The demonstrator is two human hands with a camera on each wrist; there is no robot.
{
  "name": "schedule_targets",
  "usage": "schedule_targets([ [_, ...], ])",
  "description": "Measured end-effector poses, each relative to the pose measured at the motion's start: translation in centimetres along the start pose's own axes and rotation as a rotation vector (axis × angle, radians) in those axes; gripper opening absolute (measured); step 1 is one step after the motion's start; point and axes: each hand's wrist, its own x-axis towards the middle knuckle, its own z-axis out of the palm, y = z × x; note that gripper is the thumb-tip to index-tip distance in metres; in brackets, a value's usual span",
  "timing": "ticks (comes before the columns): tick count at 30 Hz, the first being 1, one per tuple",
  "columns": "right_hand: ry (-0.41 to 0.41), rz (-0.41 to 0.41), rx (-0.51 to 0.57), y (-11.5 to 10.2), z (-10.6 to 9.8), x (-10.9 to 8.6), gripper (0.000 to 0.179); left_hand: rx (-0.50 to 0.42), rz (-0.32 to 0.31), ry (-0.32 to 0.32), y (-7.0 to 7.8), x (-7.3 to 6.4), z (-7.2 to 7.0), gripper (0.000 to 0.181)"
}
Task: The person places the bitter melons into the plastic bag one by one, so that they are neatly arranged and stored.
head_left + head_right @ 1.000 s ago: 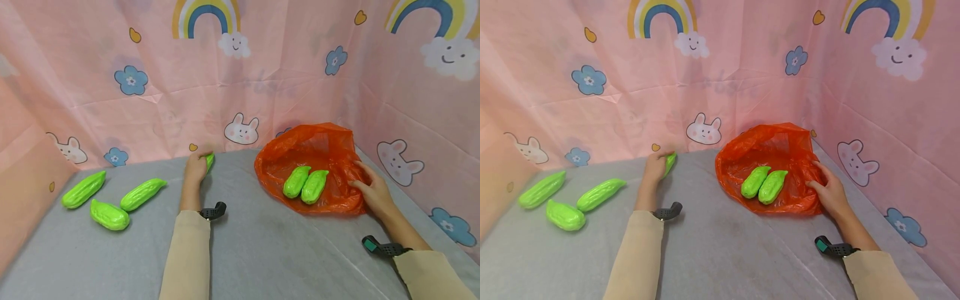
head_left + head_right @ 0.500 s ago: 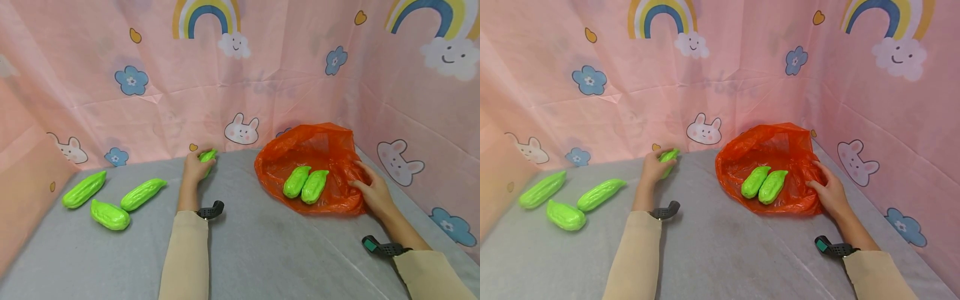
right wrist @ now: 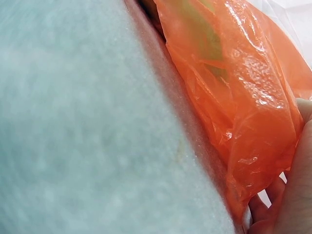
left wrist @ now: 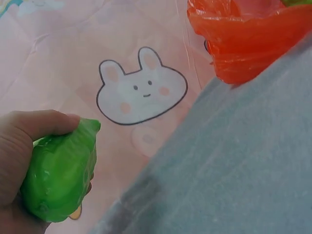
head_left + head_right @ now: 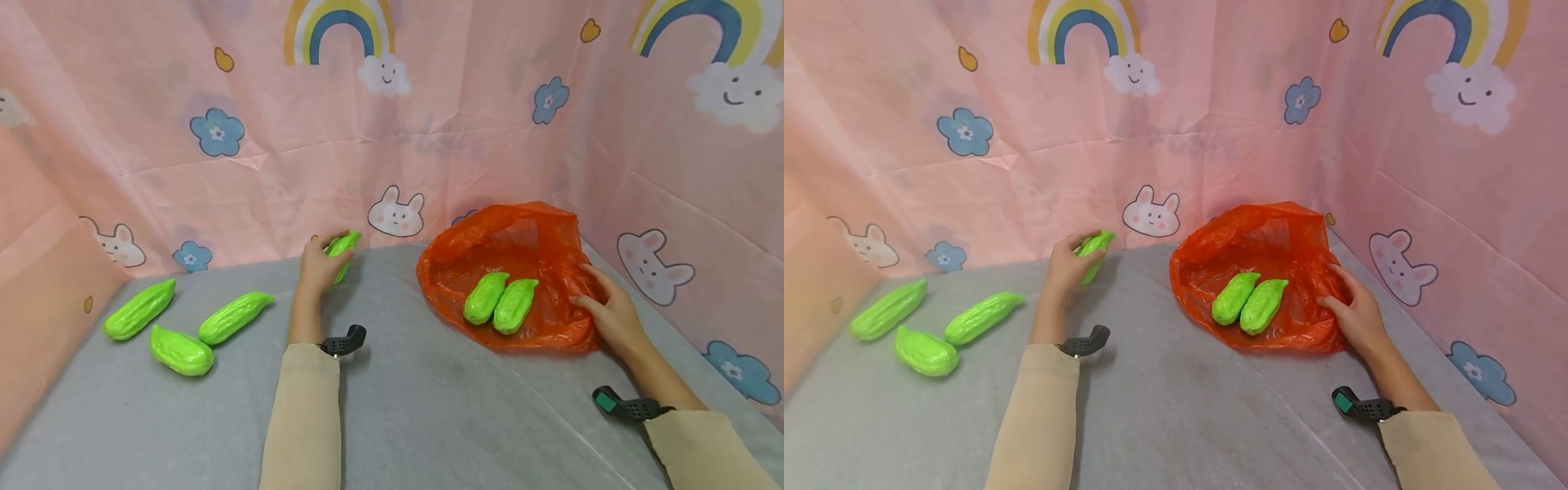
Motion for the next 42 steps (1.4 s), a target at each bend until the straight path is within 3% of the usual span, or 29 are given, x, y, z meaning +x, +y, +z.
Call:
schedule_targets([
  [6,-0.006,0.018,-0.003,-0.1,0.0,0.1,0.064,-0.084,0.029,-0.007,2.1,-0.2,0.2,0.042],
  [12,-0.011,0.033,0.007,-0.2,0.1,0.1,0.065,-0.141,0.068,-0.078,3.9,-0.4,0.8,0.043],
  [19,-0.013,0.032,-0.004,-0.1,0.1,0.1,0.065,-0.144,0.093,-0.117,4.9,-0.5,1.3,0.046],
  [28,0.010,0.013,0.003,0.2,0.1,0.1,0.065,-0.209,0.164,-0.216,5.9,-1.0,2.4,0.046],
  [34,0.017,-0.005,-0.004,0.4,-0.1,0.3,0.064,-0.203,0.189,-0.209,6.4,-1.0,2.9,0.044],
  [42,0.013,0.012,-0.006,0.3,0.0,0.2,0.065,-0.269,0.152,-0.157,6.2,-1.1,2.6,0.045],
])
